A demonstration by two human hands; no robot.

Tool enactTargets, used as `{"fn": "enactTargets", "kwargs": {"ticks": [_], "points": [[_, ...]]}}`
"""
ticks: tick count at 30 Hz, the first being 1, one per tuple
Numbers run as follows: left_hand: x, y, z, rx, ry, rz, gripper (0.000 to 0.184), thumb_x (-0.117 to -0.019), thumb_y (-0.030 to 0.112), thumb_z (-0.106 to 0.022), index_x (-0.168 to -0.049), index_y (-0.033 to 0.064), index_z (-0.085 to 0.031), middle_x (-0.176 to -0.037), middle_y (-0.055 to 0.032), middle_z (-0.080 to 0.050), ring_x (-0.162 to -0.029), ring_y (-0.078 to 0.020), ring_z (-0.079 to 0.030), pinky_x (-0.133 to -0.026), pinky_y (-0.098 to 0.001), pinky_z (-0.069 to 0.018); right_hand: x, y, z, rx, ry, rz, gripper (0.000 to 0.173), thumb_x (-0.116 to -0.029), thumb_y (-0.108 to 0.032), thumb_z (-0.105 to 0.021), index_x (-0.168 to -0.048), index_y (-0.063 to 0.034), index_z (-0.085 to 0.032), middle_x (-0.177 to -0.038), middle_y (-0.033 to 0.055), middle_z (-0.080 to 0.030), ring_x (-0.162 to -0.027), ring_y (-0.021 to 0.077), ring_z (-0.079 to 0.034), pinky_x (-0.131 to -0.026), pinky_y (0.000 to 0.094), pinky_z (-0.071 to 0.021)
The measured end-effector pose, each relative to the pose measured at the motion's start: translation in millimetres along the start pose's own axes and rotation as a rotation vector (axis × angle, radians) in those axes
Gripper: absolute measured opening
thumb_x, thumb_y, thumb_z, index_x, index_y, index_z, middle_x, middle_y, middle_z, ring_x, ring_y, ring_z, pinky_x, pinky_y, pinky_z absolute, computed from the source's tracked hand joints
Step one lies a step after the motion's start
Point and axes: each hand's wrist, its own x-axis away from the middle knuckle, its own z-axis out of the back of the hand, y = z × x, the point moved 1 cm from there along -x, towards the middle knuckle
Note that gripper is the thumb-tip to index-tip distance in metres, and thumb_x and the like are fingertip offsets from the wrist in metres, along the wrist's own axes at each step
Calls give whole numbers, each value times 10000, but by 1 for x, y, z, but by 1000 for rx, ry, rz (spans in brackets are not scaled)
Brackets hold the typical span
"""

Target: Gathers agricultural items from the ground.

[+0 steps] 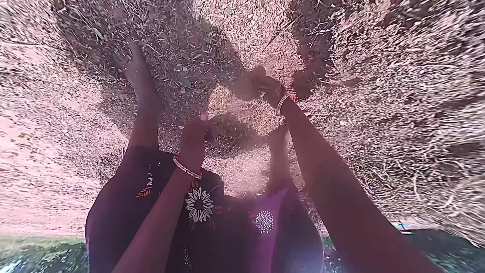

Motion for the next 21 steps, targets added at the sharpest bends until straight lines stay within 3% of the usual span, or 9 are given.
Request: {"fn": "enactTargets", "kwargs": {"ticks": [3,6,8,11,12,14,16,18,21], "points": [[3,-2,1,6,-14,-19,478,-1109,347,-267,-771,186,-565,-742,83,-593,-742,-56,-588,-731,-253,-509,16,-10,9,295,154,-213,685,-897,73,-541,-1544,-142,-483,-1483,195,-571,-1370,390,-550,-1131,591,-420],[2,-4,-1,22,-19,-19,485,-1110,354,-279,-774,187,-585,-742,84,-607,-722,-54,-590,-718,-245,-513,3,-1,7,302,272,-283,563,-922,13,-552,-1467,-129,-569,-1431,188,-616,-1347,389,-568,-1118,611,-420],[1,-5,0,24,-13,-7,480,-1111,342,-279,-783,189,-595,-743,89,-614,-726,-47,-598,-722,-241,-518,-5,-1,-11,267,194,-210,488,-987,-61,-563,-1473,-100,-561,-1439,191,-610,-1353,382,-566,-1137,593,-410],[1,-4,1,18,-5,7,485,-1115,333,-273,-773,192,-587,-754,89,-609,-746,-52,-596,-739,-255,-519,2,-13,-51,349,14,-210,556,-995,-205,-617,-1523,-92,-487,-1530,206,-511,-1411,377,-503,-1164,569,-403],[1,-3,1,15,-4,11,492,-1115,333,-270,-767,191,-588,-757,88,-608,-747,-54,-594,-740,-259,-517,10,-18,-61,403,-73,-241,577,-1008,-258,-623,-1529,-68,-463,-1509,234,-523,-1383,406,-525,-1134,597,-422],[1,-1,2,0,-2,9,493,-1114,333,-266,-770,192,-589,-763,95,-610,-739,-43,-590,-729,-249,-516,23,-24,-69,464,-272,-267,489,-1008,-240,-641,-1426,-2,-552,-1366,297,-609,-1274,481,-587,-1048,666,-452],[2,0,2,-3,-9,0,492,-1116,341,-274,-770,192,-591,-767,95,-614,-741,-39,-591,-722,-238,-513,31,-25,-64,468,-422,-268,382,-1009,-159,-637,-1360,-10,-615,-1330,280,-633,-1260,458,-598,-1053,656,-448],[2,-1,2,-8,-17,-10,497,-1115,355,-274,-768,190,-589,-768,90,-613,-744,-45,-591,-724,-243,-512,31,-25,-52,483,-403,-231,303,-1031,-115,-569,-1291,12,-660,-1306,287,-647,-1253,466,-603,-1055,666,-438],[2,-2,1,-12,-20,-13,507,-1115,361,-271,-760,186,-588,-759,85,-605,-745,-51,-588,-733,-256,-513,14,-20,-31,377,-169,-126,340,-1086,-135,-454,-1325,23,-636,-1329,284,-639,-1278,446,-597,-1095,630,-423]]}}
